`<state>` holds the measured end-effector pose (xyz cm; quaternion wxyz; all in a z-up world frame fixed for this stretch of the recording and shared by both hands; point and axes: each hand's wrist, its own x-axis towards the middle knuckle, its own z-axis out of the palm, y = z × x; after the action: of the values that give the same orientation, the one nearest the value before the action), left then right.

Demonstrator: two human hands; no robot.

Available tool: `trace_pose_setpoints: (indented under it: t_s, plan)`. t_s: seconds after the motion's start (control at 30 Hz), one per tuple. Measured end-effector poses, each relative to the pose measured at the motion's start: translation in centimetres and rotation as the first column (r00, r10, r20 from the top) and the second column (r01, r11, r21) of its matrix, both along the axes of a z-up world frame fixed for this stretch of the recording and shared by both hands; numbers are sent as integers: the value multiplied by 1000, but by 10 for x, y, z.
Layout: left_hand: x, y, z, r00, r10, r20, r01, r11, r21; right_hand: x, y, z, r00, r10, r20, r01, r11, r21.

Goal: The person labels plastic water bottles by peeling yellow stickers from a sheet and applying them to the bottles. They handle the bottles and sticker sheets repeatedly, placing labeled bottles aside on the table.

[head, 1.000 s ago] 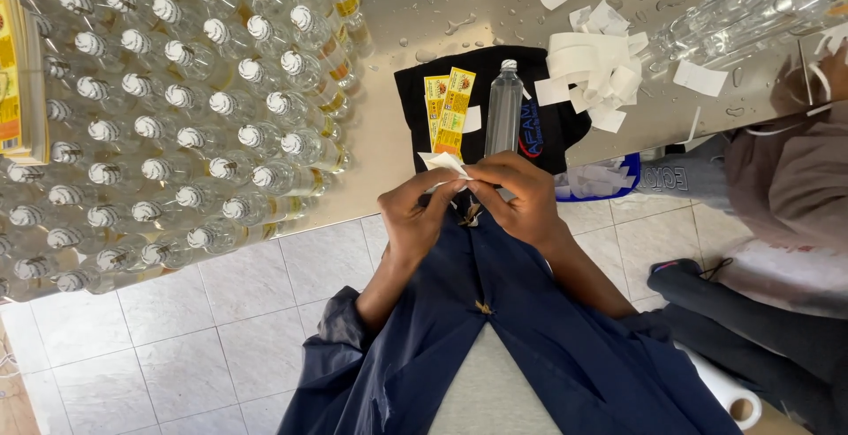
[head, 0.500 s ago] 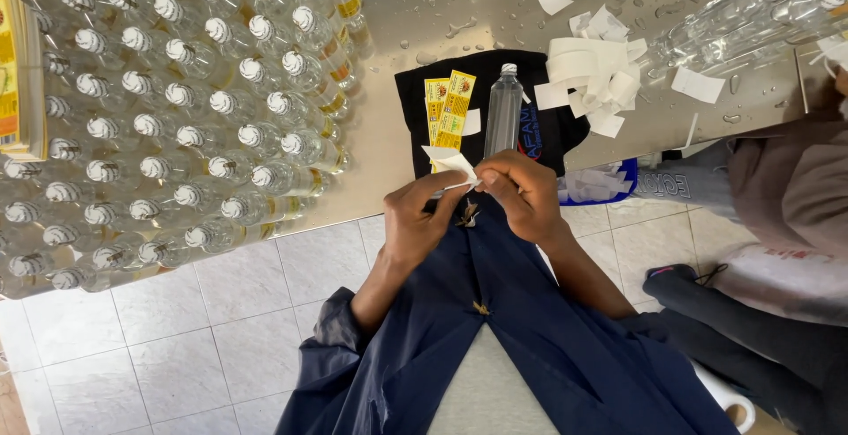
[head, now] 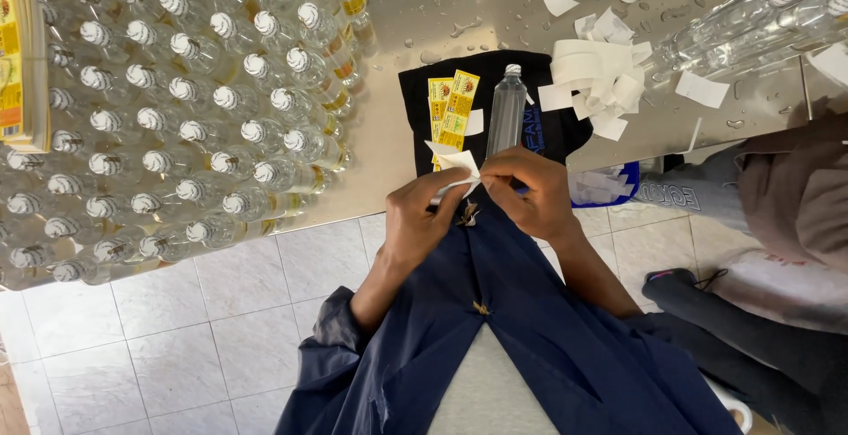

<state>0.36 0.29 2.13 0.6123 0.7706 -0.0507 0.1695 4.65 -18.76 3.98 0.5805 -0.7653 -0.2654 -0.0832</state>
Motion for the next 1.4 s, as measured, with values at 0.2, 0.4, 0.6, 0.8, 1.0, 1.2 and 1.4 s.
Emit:
trace_pose_setpoints:
  t_s: [0.2,0.4,0.6,0.8,1.0,1.2,1.4]
  plan:
    - [-2,2,6,996,-91,-23,90,995,-37,2,-4,2,993,-33,-111,36,999,29]
    - [-1,7,5,973,-219,-71,207,967,-146,9,-5,6,990,-80,-114,85,995,44]
    - [-5,16,-1,923,-383,-28,379,921,-93,23,-15,-37,936,-264,-232,301,943,143]
    - [-6,25,-21,910,-413,-27,413,911,-17,82,-56,-81,791,-435,-430,537,831,148]
    - [0,17,-23,920,-383,-77,385,923,4,62,-72,-96,701,-184,-689,396,904,162]
    - [1,-14,-6,918,-393,49,392,920,14,34,-44,-80,634,258,-729,26,935,353]
    - [14,-38,2,902,-425,73,423,905,39,52,-65,-105,676,215,-704,236,843,484]
